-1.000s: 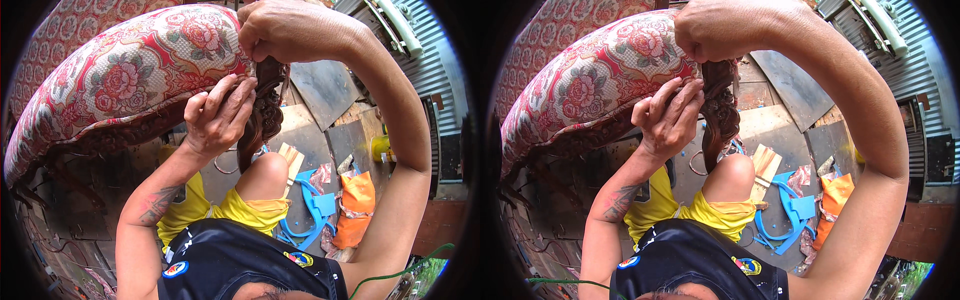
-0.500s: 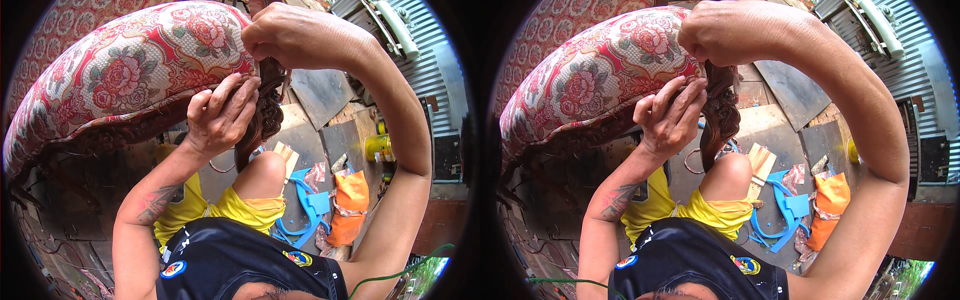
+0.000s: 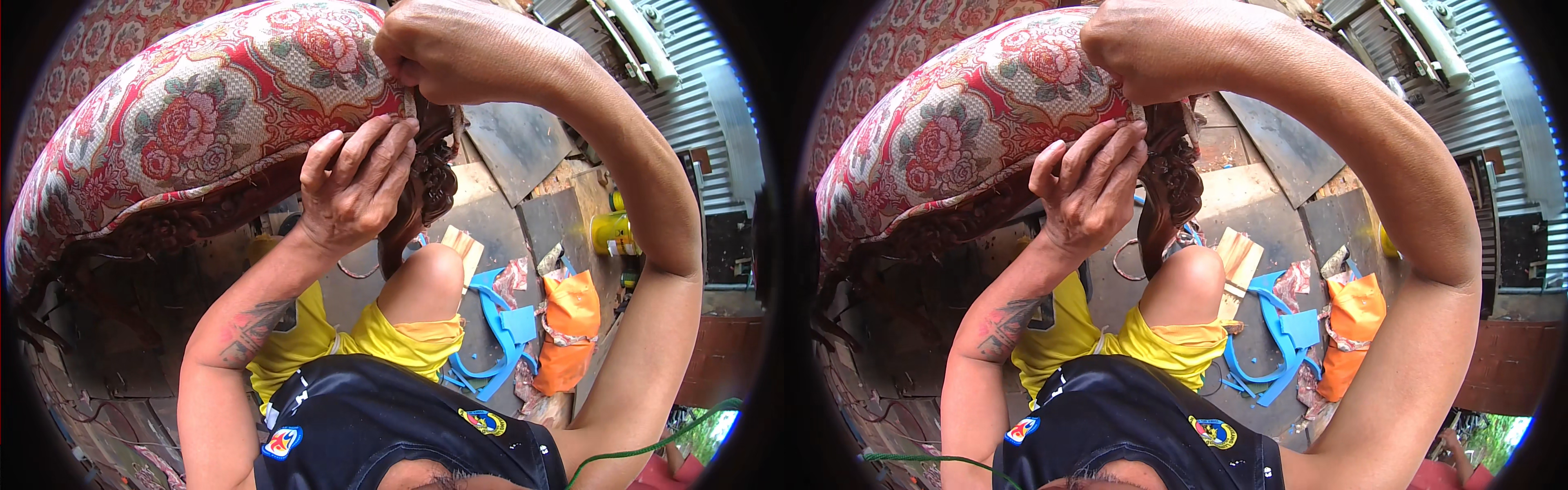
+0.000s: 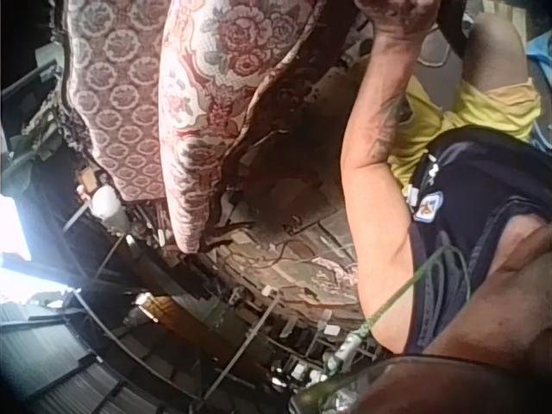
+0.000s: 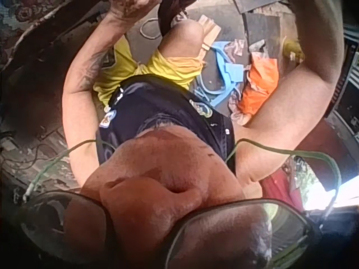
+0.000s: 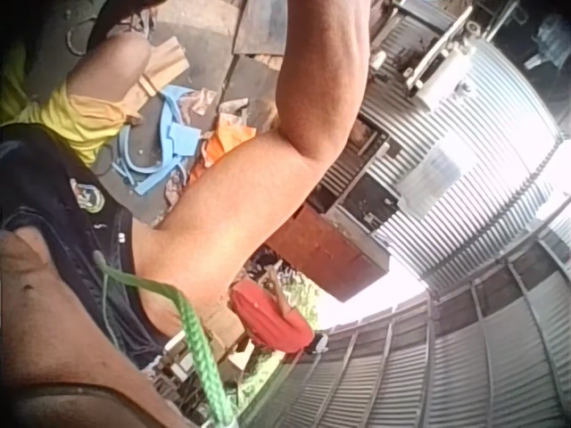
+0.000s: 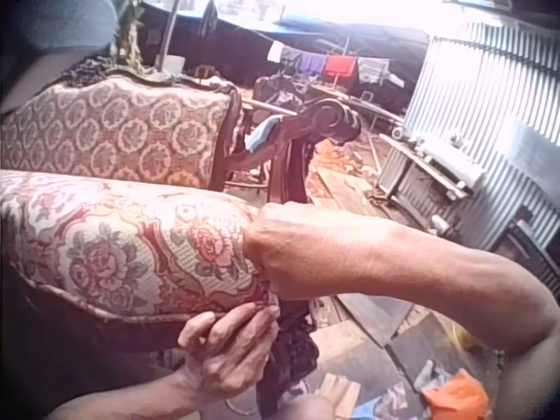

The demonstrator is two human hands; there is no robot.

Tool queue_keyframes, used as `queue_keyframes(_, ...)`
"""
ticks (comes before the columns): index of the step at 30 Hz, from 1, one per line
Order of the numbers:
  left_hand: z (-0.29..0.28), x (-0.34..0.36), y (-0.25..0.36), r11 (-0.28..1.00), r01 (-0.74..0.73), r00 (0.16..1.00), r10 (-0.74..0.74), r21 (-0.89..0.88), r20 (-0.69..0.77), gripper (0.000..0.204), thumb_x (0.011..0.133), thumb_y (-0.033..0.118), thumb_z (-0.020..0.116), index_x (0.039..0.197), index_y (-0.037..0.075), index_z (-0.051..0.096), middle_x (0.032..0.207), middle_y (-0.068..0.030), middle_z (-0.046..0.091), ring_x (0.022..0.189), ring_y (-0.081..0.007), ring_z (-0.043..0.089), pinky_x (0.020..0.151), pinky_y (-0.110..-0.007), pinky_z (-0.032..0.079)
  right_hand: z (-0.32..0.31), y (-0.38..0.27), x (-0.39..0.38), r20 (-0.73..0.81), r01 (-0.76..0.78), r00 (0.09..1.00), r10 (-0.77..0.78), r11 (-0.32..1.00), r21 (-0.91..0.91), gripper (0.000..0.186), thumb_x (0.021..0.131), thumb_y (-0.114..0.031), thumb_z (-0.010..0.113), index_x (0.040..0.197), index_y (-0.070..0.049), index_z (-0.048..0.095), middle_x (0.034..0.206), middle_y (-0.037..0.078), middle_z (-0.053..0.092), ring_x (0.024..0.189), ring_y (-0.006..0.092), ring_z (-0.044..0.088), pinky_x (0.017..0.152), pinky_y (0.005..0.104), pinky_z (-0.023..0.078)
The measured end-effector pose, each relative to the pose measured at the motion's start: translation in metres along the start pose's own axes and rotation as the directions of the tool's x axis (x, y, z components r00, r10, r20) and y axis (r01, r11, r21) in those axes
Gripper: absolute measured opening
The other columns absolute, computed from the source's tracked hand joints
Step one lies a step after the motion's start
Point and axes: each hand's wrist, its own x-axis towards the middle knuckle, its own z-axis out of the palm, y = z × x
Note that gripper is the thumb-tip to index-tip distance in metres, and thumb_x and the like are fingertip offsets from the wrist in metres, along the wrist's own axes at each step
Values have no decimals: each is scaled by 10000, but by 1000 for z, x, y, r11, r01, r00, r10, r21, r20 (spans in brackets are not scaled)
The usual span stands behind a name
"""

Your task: Applying decorative upholstery trim to a wooden sofa frame using hot glue.

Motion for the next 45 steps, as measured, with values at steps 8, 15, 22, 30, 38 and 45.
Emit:
queue_keyframes(8, -3, -1, -2, 1000, 1, 999, 0, -9, 33, 204, 838, 124, 721, 1029, 158, 783, 1254, 45, 738, 1225, -130, 634, 1142, -432, 276, -9, -16, 0, -44, -22, 999, 21, 1000, -7, 165, 796, -29, 645, 870, 100, 718, 808, 275, 715, 774, 398, 741, 672, 463, 603)
queue_keyframes(15, -5, -5, -2, 1000, 2, 996, -2, 8, 89, 312, 799, 111, 803, 1096, 202, 778, 1291, 23, 700, 1256, -193, 586, 1148, -445, 271, 1, -9, 5, -133, 43, 990, -53, 996, -75, 177, 787, -88, 723, 862, 71, 742, 813, 246, 729, 772, 357, 749, 694, 437, 609)
queue_keyframes(22, -8, -4, -6, 1000, 17, 998, -18, 24, 56, 368, 819, 117, 698, 1166, 234, 732, 1309, -17, 598, 1297, -217, 511, 1140, -460, 295, 2, -7, 5, -114, 40, 992, -55, 991, -126, 174, 799, -108, 731, 864, 51, 756, 855, 230, 747, 809, 341, 756, 729, 417, 619)
queue_keyframes(30, -11, -4, -9, 995, -62, 996, 57, 81, 64, 372, 837, 141, 710, 1192, 253, 732, 1249, -1, 594, 1221, -202, 522, 1123, -455, 306, 22, -2, 2, -227, 70, 968, -110, 982, -176, 163, 829, -108, 692, 862, 37, 759, 863, 220, 752, 828, 322, 762, 741, 410, 620)
queue_keyframes(38, -18, -1, -14, 991, -109, 986, 98, 74, 135, 391, 846, 153, 717, 1221, 261, 746, 1240, -10, 585, 1198, -223, 527, 1120, -462, 302, 28, -5, 7, -286, -21, 957, -52, 969, -246, 180, 834, -150, 714, 888, 10, 775, 883, 205, 760, 857, 299, 767, 758, 402, 619)
queue_keyframes(45, -30, 13, -22, 991, -134, 963, 130, 0, 237, 416, 818, 161, 744, 1223, 255, 729, 1299, -3, 600, 1271, -218, 530, 1170, -488, 230, 28, -6, 6, -309, -54, 951, -16, 975, -215, 213, 818, -186, 754, 936, -13, 793, 938, 185, 777, 893, 295, 772, 786, 396, 617)
